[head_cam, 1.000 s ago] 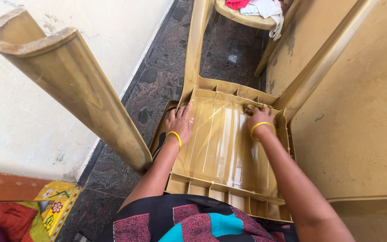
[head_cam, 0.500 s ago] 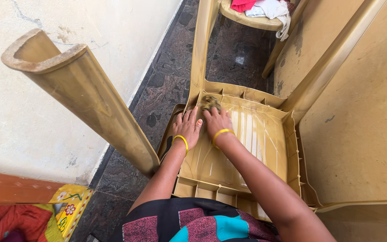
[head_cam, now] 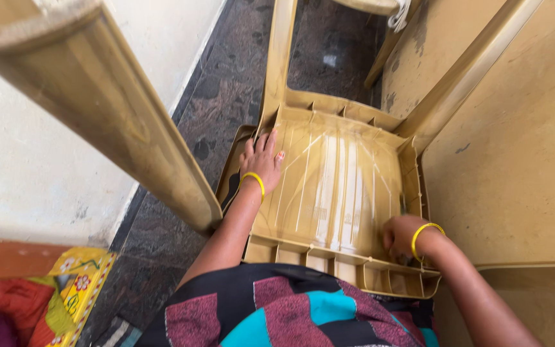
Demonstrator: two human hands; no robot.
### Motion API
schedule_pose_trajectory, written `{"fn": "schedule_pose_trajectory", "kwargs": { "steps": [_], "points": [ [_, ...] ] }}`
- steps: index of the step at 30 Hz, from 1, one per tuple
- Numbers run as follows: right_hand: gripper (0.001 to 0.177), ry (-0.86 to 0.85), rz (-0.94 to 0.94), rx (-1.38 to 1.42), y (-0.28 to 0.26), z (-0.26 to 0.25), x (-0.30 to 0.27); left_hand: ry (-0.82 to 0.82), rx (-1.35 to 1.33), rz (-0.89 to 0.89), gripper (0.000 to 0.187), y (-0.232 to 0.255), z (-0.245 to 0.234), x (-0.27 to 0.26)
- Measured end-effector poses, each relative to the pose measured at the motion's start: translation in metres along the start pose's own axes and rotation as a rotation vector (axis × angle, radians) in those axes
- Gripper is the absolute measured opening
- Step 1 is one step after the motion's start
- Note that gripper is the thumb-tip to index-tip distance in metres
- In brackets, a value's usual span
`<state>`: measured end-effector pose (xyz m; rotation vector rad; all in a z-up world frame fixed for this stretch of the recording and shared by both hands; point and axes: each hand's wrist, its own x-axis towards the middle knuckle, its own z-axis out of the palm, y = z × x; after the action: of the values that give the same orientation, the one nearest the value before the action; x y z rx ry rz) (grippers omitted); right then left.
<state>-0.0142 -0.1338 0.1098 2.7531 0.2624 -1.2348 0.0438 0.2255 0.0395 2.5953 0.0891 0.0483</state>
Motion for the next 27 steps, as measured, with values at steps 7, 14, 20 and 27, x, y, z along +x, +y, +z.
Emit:
{"fn": "schedule_pose_trajectory", "kwargs": {
  "steps": [7, 14, 20, 27],
  "points": [
    [0.011, -0.065, -0.197, 0.512, -0.061, -0.008, 0.022, 0.016, -0.01, -0.002, 0.062, -0.003, 0.003, 0.002],
    [0.014, 0.046, -0.657, 0.757, -0.212, -0.019, 0.045, 0.091, -0.127, 0.046, 0.062, -0.018, 0.017, 0.009],
    [0.027, 0.041, -0.828, 1.053, -0.125, -0.058, 0.046, 0.111, -0.121, 0.076, 0.064, -0.023, 0.019, 0.008],
    [0.02, 0.885, -0.26, 1.276, -0.005, -0.045, 0.134, 0.068, -0.082, 0.053, 0.059, -0.017, 0.013, 0.007]
  ]
}}
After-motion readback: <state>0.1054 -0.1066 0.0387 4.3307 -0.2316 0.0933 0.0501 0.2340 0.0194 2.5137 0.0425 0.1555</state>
